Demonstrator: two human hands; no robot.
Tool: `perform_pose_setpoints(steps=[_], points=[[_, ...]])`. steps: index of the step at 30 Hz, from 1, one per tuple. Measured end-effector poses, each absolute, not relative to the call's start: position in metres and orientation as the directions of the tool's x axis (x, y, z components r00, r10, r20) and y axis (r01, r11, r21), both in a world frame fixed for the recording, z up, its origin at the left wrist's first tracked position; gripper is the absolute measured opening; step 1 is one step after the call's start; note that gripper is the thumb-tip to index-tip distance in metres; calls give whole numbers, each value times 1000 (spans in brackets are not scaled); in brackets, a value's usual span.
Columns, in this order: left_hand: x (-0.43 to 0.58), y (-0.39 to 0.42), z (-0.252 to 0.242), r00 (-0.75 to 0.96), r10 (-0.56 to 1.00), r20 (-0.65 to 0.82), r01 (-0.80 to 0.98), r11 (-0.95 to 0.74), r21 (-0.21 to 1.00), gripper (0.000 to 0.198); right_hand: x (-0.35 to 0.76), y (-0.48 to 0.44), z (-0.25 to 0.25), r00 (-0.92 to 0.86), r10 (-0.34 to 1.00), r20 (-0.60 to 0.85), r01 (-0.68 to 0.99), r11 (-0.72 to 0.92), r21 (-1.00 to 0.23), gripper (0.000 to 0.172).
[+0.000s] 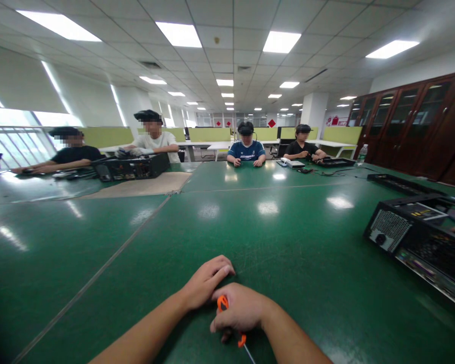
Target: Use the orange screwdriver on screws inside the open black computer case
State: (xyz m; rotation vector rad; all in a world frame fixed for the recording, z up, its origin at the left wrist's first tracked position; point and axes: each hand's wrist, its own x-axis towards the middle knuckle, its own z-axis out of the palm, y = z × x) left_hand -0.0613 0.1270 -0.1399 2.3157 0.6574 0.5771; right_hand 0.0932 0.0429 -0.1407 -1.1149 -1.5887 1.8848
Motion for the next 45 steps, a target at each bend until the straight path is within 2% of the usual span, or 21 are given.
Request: perform_pose_setpoints(steps=[14, 45], points=[[-61, 126, -140, 773, 589, 235, 291, -659, 694, 48, 95, 44, -146, -588, 764, -267, 140, -230, -963, 47], [-61, 126, -140, 770, 595, 232, 288, -648, 705, 46, 94, 42, -143, -569, 775, -274, 147, -232, -962, 45]])
